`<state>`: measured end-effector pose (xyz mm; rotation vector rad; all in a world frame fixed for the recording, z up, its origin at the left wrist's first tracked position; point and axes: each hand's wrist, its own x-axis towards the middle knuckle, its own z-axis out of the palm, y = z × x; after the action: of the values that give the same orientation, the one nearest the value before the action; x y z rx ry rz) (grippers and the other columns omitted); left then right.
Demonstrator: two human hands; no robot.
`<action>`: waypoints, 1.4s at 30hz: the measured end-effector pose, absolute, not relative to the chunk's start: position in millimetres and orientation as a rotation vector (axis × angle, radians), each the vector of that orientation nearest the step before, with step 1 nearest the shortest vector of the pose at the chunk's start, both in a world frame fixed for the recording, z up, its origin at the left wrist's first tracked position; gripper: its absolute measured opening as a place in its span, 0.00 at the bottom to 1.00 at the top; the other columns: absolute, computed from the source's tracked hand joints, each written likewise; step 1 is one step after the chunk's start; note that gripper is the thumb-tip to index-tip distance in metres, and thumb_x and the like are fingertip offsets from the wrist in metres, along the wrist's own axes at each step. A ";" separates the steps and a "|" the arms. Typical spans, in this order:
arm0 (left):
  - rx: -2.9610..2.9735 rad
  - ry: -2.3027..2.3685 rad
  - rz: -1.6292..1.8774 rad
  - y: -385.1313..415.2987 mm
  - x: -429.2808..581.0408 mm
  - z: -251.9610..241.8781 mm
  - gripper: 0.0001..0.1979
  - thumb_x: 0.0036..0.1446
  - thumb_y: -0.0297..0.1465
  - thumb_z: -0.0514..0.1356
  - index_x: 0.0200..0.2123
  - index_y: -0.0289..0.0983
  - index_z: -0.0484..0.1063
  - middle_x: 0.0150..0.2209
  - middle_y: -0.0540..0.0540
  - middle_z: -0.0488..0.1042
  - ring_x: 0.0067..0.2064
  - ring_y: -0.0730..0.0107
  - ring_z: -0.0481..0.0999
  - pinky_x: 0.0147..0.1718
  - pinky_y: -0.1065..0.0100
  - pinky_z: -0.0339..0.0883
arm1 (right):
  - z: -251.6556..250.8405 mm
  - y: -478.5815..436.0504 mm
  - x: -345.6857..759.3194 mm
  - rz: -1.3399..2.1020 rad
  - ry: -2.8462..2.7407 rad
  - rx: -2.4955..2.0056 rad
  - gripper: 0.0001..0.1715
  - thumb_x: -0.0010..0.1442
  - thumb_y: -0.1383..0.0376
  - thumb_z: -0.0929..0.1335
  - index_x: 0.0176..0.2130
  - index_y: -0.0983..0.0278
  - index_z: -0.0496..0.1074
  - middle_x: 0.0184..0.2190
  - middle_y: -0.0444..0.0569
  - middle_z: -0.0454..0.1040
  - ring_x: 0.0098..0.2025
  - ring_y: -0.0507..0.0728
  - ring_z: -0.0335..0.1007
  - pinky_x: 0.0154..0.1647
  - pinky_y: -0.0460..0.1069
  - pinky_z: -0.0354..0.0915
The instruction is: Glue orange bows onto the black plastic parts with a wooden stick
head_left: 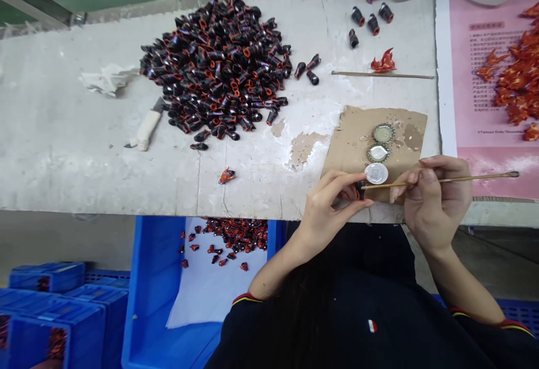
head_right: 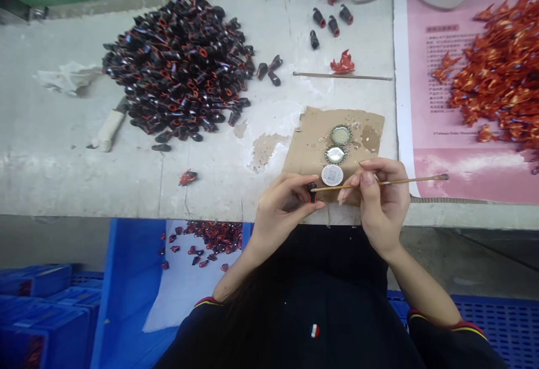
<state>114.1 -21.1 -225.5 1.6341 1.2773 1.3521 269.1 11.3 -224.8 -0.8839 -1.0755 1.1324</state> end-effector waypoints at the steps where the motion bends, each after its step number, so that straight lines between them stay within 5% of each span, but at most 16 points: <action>1: 1.637 1.279 1.355 -21.3 114.0 -225.5 0.18 0.51 0.27 0.69 0.46 0.35 0.74 0.33 0.53 0.70 0.31 0.81 0.74 0.33 0.79 0.73 | -224.6 11.5 268.9 1.134 -1.073 -0.881 0.07 0.63 0.67 0.67 0.41 0.55 0.73 0.25 0.40 0.69 0.21 0.51 0.69 0.19 0.48 0.67; 12: 1.612 1.299 1.396 -21.2 115.7 -225.9 0.18 0.50 0.29 0.70 0.45 0.36 0.75 0.32 0.53 0.69 0.30 0.82 0.73 0.33 0.79 0.74 | -226.5 10.6 272.0 1.172 -1.105 -0.913 0.06 0.64 0.67 0.66 0.40 0.55 0.71 0.24 0.40 0.68 0.20 0.51 0.67 0.24 0.51 0.69; 36: 1.589 1.352 1.435 -22.4 117.4 -229.0 0.18 0.48 0.33 0.71 0.43 0.37 0.75 0.32 0.53 0.72 0.29 0.81 0.74 0.31 0.78 0.74 | -223.1 10.1 267.3 1.194 -1.075 -0.879 0.03 0.62 0.67 0.68 0.38 0.57 0.71 0.23 0.39 0.68 0.19 0.49 0.64 0.16 0.46 0.65; 42: 1.593 1.336 1.445 -23.1 115.5 -229.8 0.18 0.48 0.32 0.71 0.44 0.38 0.75 0.33 0.52 0.73 0.29 0.80 0.75 0.32 0.77 0.75 | -213.6 24.4 292.3 0.825 -1.188 -0.942 0.05 0.65 0.62 0.65 0.40 0.54 0.72 0.26 0.41 0.67 0.21 0.48 0.63 0.16 0.45 0.61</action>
<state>115.5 -23.1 -229.8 1.5932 1.3359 1.4447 292.3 24.4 -213.6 -0.9419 -1.1882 0.8245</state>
